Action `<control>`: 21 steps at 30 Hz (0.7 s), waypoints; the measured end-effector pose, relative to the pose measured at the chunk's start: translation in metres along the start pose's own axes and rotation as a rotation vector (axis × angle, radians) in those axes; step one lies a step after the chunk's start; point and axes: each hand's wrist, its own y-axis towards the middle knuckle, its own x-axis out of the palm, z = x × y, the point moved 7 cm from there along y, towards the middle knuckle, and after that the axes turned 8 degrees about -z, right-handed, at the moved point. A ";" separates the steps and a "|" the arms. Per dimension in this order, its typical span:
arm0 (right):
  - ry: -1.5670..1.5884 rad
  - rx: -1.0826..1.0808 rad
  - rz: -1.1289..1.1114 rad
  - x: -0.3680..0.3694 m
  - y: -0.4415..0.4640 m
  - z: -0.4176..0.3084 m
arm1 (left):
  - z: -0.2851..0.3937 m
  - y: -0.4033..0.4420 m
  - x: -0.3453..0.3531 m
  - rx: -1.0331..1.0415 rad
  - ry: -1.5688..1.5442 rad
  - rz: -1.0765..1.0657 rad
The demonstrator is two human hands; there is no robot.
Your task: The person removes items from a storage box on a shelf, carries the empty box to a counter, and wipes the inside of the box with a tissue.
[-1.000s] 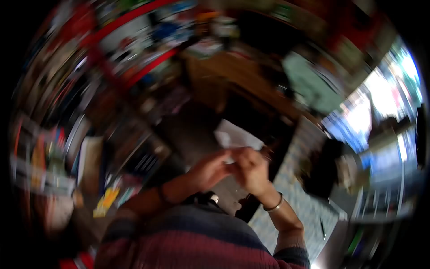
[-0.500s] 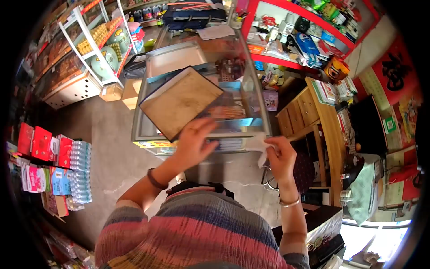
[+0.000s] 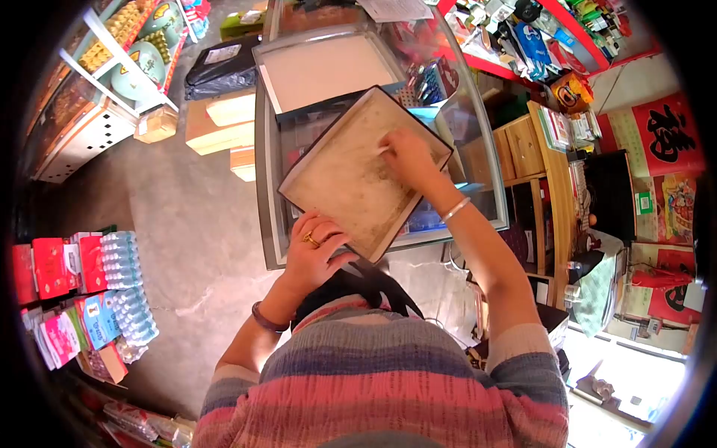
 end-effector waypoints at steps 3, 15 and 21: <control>0.173 -0.300 -0.213 0.019 -0.030 -0.075 | -0.001 0.003 0.000 -0.008 -0.031 0.001; 0.301 -0.416 -0.272 0.031 -0.007 -0.082 | -0.002 0.011 0.003 -0.009 -0.043 0.001; -0.030 0.013 0.012 -0.017 0.050 0.015 | -0.002 0.016 -0.002 -0.007 -0.072 -0.013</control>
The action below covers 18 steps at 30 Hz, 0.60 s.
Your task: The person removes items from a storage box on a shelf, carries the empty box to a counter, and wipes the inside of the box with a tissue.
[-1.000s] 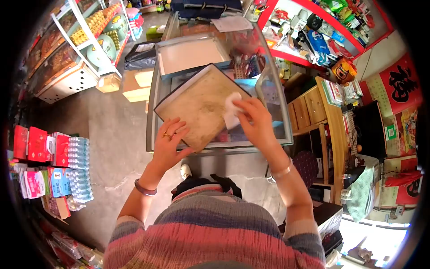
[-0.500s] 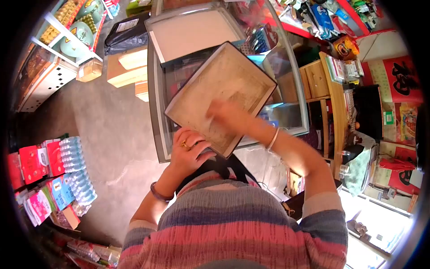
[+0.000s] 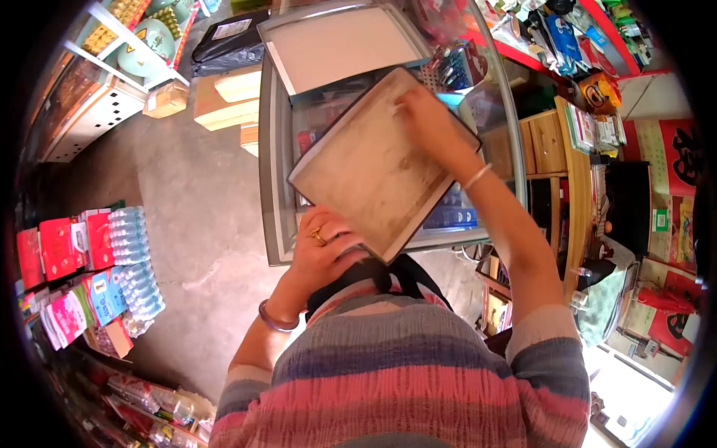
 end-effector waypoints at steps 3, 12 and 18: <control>0.233 -0.476 -0.196 0.046 -0.035 -0.100 | 0.002 -0.001 0.003 -0.003 -0.006 0.002; -0.394 -0.005 0.096 0.016 0.007 -0.009 | 0.001 -0.001 0.002 -0.004 -0.024 -0.031; -0.192 -0.059 0.228 0.011 0.004 -0.006 | -0.032 0.010 -0.034 -0.291 0.052 0.336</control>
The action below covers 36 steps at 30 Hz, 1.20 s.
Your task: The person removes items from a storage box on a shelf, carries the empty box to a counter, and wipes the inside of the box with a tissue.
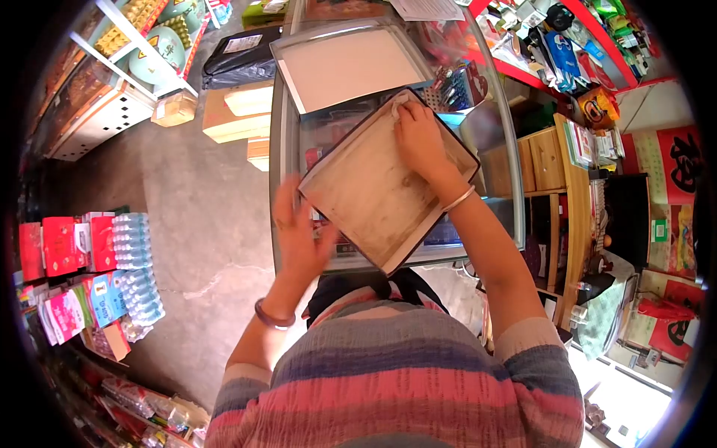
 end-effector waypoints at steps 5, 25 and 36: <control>0.112 -0.157 -0.067 0.007 -0.007 -0.063 | -0.046 0.009 0.025 -0.253 -0.155 -0.124; 0.732 -0.687 -1.000 -0.023 -0.144 -0.109 | -0.047 0.030 0.033 -0.241 -0.196 -0.151; 0.554 -0.221 -0.280 -0.013 -0.077 -0.099 | -0.028 0.051 0.050 -0.102 -0.061 -0.133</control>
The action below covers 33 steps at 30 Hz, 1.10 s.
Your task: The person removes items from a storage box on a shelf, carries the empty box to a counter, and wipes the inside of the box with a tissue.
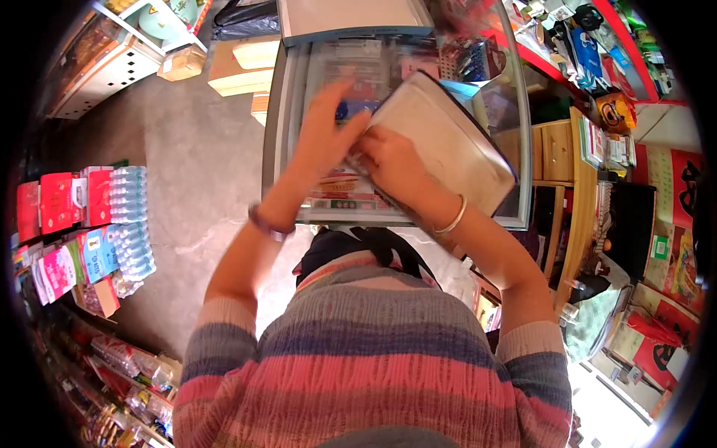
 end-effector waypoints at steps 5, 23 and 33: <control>0.162 -0.045 0.062 0.003 0.012 0.000 | 0.005 -0.048 0.011 -0.087 -0.193 0.086; 0.089 -0.256 -0.540 -0.001 -0.083 -0.001 | 0.000 -0.032 0.011 -0.115 -0.073 0.137; 0.089 -0.256 -0.477 -0.014 -0.078 0.009 | 0.000 -0.032 0.012 -0.092 -0.099 0.158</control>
